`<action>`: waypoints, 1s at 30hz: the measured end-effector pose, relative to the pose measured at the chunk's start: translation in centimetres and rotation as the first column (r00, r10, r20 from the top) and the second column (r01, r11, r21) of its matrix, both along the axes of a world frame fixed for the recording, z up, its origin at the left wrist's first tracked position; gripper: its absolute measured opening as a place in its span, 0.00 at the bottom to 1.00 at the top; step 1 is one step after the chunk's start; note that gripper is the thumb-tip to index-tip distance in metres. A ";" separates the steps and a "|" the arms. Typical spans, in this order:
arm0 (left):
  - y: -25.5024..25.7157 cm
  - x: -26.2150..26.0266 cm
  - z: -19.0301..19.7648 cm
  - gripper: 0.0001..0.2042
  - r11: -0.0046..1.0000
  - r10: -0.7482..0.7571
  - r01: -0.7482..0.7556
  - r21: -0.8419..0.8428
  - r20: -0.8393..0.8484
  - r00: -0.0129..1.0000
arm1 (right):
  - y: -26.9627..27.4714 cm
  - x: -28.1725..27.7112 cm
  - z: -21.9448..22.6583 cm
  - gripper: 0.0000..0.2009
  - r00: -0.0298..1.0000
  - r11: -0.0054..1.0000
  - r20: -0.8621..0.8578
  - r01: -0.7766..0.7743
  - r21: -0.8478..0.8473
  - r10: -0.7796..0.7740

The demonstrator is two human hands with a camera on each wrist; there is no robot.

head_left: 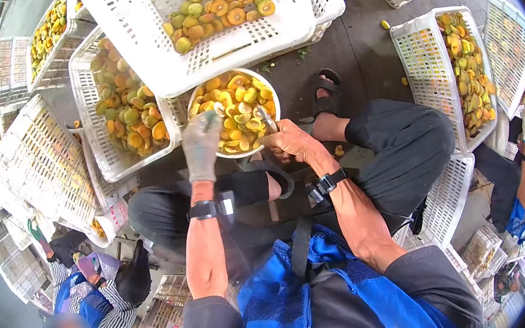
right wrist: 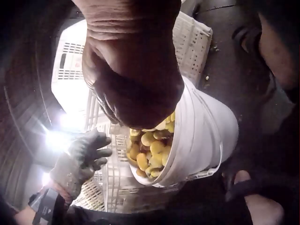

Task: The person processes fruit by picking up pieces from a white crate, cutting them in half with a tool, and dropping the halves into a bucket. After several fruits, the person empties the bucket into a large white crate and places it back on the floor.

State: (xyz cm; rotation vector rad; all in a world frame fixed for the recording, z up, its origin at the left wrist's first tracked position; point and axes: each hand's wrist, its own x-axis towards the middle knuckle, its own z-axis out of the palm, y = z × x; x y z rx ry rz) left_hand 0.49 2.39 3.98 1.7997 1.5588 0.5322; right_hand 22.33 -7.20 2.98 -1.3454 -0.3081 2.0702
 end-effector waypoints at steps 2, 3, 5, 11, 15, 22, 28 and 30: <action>-0.9 2.1 -2.2 0.16 0.983 -0.181 0.184 0.010 -0.138 0.974 | -0.1 0.3 -0.5 0.11 0.993 0.998 0.119 -0.007 0.055 0.000; -1.1 3.2 -2.6 0.17 0.963 -0.266 0.270 -0.015 -0.238 0.934 | -0.3 0.4 -0.9 0.11 0.992 0.998 0.125 0.011 0.059 -0.018; -1.0 4.4 -3.8 0.20 0.926 -0.375 0.361 -0.112 -0.396 0.838 | -0.5 0.4 -1.6 0.11 0.990 0.997 0.134 0.041 0.070 -0.050; -0.5 2.9 -4.4 0.15 0.944 -0.330 0.322 -0.074 -0.265 0.906 | -0.3 0.9 -1.0 0.11 0.983 0.985 0.122 0.120 0.120 -0.135; -1.7 3.0 -1.3 0.12 0.965 -0.051 0.063 -0.256 0.053 0.997 | -0.1 0.5 -1.4 0.12 0.974 0.977 0.131 0.170 0.132 -0.187; -2.8 4.1 1.8 0.10 0.959 -0.114 0.178 -0.219 0.276 0.955 | 1.6 -0.7 -0.8 0.10 0.951 0.949 0.029 0.304 0.078 -0.307; -3.2 5.4 1.5 0.16 0.867 0.435 -0.104 -0.487 0.639 0.634 | 1.8 -0.5 0.1 0.10 0.951 0.946 -0.064 0.307 0.108 -0.301; -3.5 5.7 0.4 0.19 0.768 0.591 -0.084 -0.635 0.653 0.474 | 1.9 -1.1 1.1 0.10 0.967 0.953 -0.002 0.253 0.170 -0.256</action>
